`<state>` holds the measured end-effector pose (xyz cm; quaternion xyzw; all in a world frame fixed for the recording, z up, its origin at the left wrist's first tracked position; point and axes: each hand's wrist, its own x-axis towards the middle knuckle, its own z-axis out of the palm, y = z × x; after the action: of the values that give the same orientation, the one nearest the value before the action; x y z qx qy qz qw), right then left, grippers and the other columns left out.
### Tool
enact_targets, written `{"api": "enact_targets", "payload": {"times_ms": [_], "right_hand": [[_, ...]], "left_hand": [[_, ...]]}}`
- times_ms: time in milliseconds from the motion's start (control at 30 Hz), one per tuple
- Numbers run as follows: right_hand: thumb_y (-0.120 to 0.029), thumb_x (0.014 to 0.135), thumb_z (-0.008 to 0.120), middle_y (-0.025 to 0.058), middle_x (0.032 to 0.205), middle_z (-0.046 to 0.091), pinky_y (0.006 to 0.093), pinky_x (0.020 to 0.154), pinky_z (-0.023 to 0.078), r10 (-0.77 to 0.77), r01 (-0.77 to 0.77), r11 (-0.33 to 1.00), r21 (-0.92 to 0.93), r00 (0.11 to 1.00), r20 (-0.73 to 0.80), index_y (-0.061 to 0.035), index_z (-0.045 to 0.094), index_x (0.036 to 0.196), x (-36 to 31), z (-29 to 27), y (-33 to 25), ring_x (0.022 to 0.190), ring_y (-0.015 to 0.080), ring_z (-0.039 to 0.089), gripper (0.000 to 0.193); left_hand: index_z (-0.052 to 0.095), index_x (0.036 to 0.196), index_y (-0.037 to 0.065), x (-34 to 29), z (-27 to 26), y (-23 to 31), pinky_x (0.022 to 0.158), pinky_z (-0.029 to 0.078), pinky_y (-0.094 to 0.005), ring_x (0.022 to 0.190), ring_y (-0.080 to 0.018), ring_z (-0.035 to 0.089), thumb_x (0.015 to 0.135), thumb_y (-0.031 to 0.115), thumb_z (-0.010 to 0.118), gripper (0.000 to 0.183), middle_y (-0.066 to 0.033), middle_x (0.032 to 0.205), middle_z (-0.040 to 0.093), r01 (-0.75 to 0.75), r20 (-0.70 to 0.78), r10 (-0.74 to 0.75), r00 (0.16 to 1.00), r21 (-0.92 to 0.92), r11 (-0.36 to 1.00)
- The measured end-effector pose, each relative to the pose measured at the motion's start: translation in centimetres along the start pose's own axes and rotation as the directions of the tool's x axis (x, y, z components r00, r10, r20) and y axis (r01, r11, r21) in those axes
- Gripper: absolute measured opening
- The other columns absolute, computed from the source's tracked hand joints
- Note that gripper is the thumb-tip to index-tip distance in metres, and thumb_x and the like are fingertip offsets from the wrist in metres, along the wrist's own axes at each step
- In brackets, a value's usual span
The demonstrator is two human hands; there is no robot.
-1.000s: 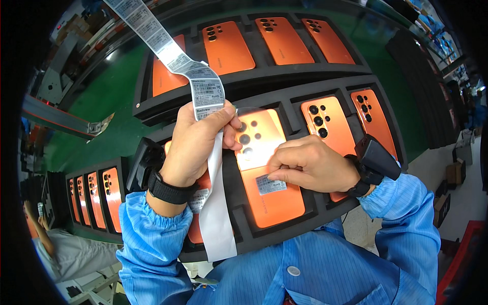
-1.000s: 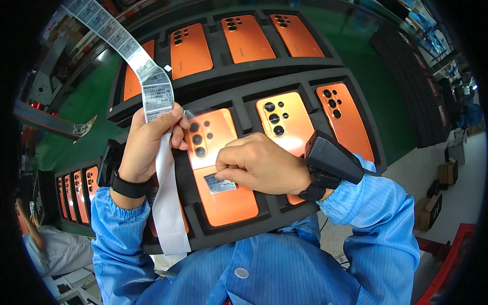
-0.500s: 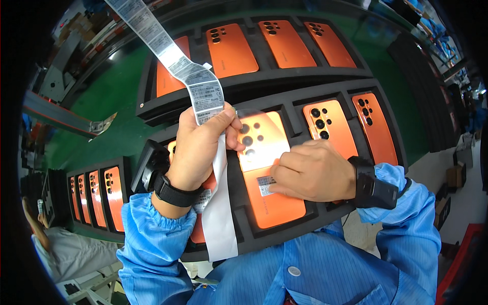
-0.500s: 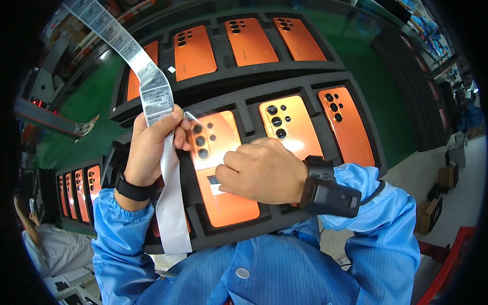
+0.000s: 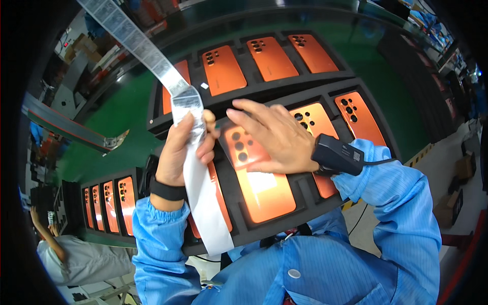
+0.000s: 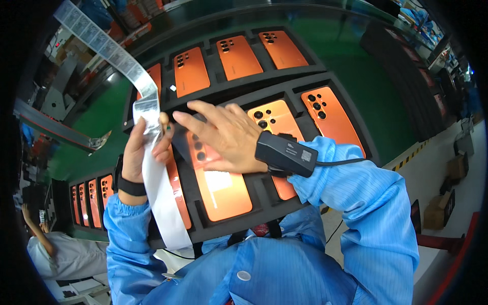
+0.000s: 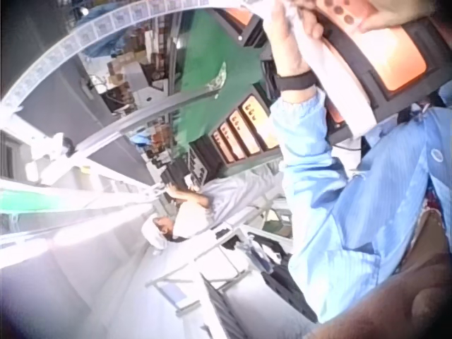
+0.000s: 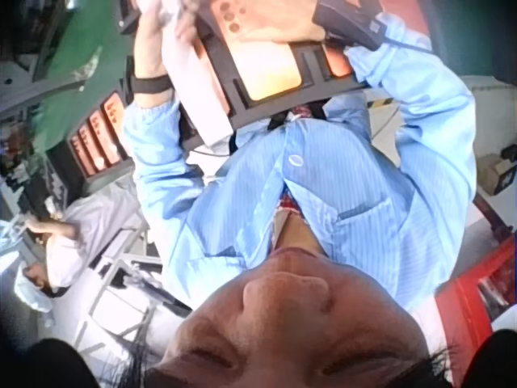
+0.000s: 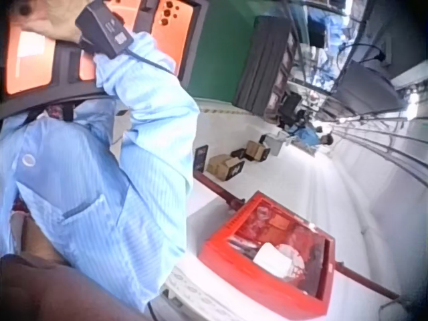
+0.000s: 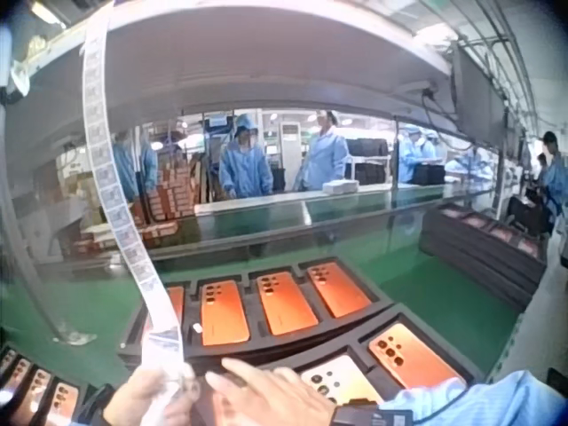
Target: The recorder is applying regulatory stickers to the back of mobile phones on an assembly line.
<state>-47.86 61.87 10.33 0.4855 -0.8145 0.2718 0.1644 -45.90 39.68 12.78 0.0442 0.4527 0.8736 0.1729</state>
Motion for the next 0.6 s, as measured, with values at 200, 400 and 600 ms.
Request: {"api": "enact_targets", "payload": {"times_ms": [200,400,600], "right_hand": [[-0.013,0.072,0.063,0.0148,0.081,0.059,0.0372,0.060,0.047,-0.088,-0.190,0.799,0.571,0.902,0.423,-0.0072,0.049,0.119,-2.8,-3.4,-3.3,0.073,0.0305,0.061,0.049],[-0.015,0.071,0.068,0.0152,0.103,0.058,0.0380,0.075,0.045,0.005,0.055,0.959,0.278,0.978,-0.208,0.0014,0.061,0.102,-1.6,-6.0,-4.6,0.088,0.0306,0.057,0.036],[-0.016,0.064,0.072,0.0120,0.107,0.054,0.0396,0.082,0.041,0.136,-0.055,0.947,0.316,0.961,-0.241,-0.0016,0.059,0.103,-2.2,-4.0,-7.2,0.104,0.0296,0.049,0.043]], "left_hand": [[0.044,0.108,-0.007,-4.3,3.0,0.7,0.054,0.042,-0.0302,0.056,-0.0172,0.044,0.059,0.001,0.048,0.050,-0.0196,0.081,0.053,0.057,0.003,-0.058,0.998,-0.227,0.972],[0.032,0.128,-0.007,-6.2,7.4,-0.7,0.096,0.041,-0.0397,0.106,-0.0315,0.055,0.070,-0.008,0.041,0.058,-0.0273,0.115,0.052,0.252,0.080,-0.252,0.965,0.011,0.968],[0.034,0.128,-0.001,-8.1,8.8,-3.3,0.093,0.042,-0.0347,0.110,-0.0232,0.051,0.075,-0.012,0.040,0.055,-0.0153,0.121,0.050,0.266,-0.065,-0.267,0.961,-0.022,0.964]]}}
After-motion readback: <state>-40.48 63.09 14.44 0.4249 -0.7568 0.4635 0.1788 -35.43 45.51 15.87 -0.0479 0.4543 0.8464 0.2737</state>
